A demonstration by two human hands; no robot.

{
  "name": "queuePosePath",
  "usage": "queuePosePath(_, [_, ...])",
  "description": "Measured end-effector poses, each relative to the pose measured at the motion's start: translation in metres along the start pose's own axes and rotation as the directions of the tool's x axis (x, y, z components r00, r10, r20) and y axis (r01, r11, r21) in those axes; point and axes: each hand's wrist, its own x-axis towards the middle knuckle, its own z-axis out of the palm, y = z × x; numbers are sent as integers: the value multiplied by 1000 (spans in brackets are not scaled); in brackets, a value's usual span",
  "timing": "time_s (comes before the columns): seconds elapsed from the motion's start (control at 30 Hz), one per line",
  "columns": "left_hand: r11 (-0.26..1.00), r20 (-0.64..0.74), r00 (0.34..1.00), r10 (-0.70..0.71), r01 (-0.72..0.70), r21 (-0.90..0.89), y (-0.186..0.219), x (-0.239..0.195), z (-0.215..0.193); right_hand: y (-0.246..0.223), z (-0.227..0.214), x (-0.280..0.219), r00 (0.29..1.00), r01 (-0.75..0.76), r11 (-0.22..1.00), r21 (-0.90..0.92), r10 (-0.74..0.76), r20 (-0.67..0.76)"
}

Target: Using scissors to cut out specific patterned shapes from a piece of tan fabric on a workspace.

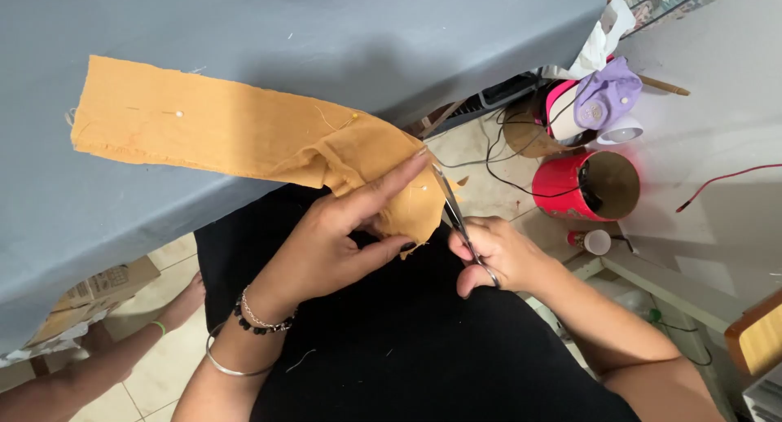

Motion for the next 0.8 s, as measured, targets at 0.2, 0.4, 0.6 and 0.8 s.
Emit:
queuePosePath(0.2, [999, 47, 998, 46, -45, -22, 2, -2, -7, 1, -6, -1, 997, 26, 999, 27, -28, 68])
queuePosePath(0.4, [996, -5, 998, 61, -62, -63, -3, -8, -4, 3, -3, -4, 999, -21, 1000, 0, 21, 41])
queuePosePath(0.6, [986, -76, 983, 169, -168, 10, 2, -10, -5, 4, 1, -2, 1000, -22, 999, -25, 22, -4])
queuePosePath(0.8, [979, -205, 957, 204, -205, 17, -3, -11, 0, 3, 6, -3, 998, -60, 998, -28, 59, -32])
